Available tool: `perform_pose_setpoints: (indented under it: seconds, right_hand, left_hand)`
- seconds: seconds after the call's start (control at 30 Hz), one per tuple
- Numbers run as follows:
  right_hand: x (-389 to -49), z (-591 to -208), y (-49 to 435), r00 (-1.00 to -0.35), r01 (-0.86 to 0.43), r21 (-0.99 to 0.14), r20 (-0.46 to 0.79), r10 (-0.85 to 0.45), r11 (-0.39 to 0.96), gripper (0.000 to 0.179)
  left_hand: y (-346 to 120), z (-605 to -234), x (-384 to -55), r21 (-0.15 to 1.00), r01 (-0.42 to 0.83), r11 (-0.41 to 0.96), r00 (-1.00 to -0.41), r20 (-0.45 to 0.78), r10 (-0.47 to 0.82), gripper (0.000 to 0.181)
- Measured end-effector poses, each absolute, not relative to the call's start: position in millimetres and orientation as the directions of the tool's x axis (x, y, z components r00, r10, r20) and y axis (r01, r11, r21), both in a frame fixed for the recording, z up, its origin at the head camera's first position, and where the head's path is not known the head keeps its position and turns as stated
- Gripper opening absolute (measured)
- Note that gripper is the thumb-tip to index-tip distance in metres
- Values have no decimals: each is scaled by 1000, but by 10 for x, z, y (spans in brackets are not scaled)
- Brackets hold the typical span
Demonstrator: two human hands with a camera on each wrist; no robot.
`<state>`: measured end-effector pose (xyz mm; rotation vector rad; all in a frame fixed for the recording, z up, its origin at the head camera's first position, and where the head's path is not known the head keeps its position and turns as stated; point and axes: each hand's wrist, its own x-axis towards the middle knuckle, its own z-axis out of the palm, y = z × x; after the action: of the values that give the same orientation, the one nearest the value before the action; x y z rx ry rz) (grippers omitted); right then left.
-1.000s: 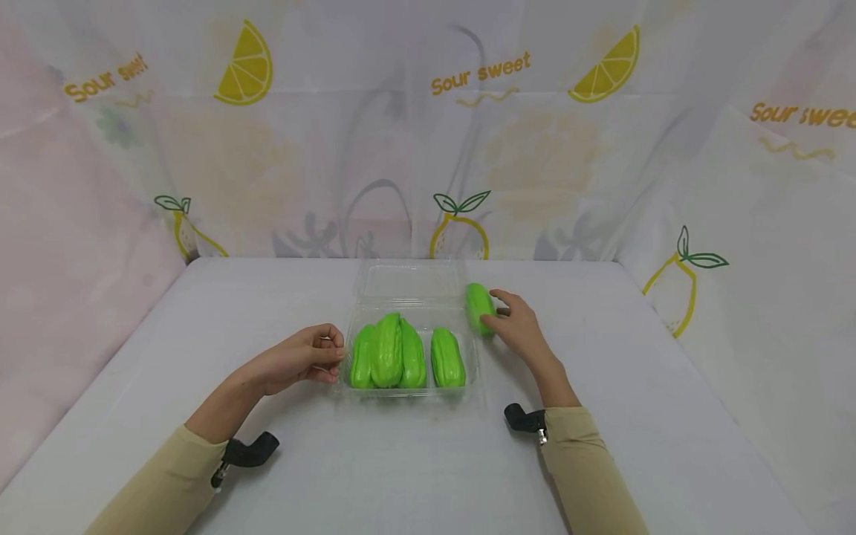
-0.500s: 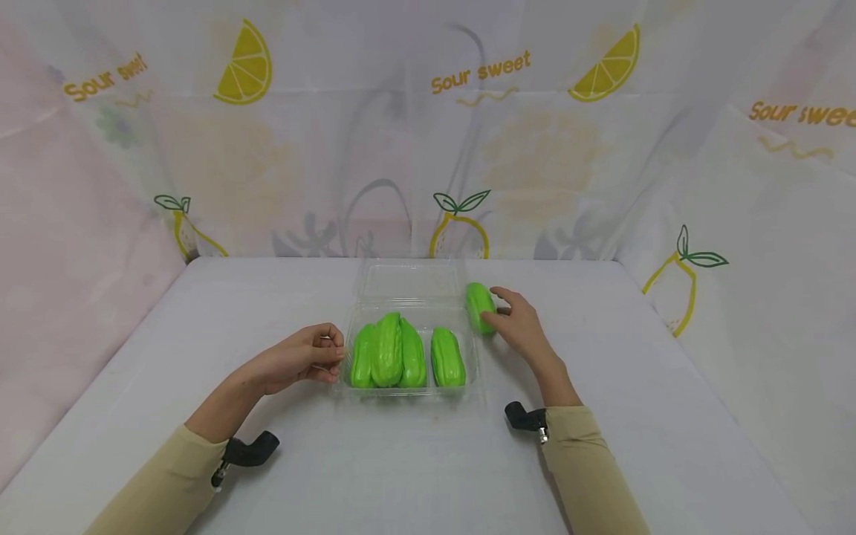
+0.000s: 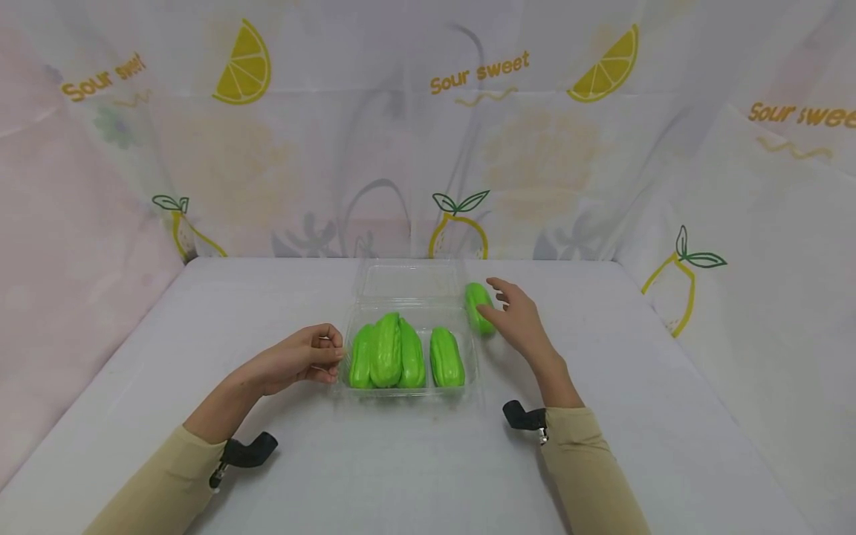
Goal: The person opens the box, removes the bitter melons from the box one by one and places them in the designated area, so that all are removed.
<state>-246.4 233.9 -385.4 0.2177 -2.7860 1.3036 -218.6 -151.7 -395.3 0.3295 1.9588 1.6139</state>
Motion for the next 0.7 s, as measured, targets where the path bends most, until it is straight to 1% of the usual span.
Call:
perform_pose_setpoints:
  seconds: [0.23,0.7]
  right_hand:
    - [-2434,-3768,2247,-978,-211,-753,166,-129,623,61]
    - [-2336,-3660,2066,-964,-264,-744,189,-186,614,61]
  left_hand:
    - [-1523,-3959,-2191,959,-160,236,-804,-265,533,20]
    - [-1526,-3953,-2184,960,-150,238,-802,-259,538,20]
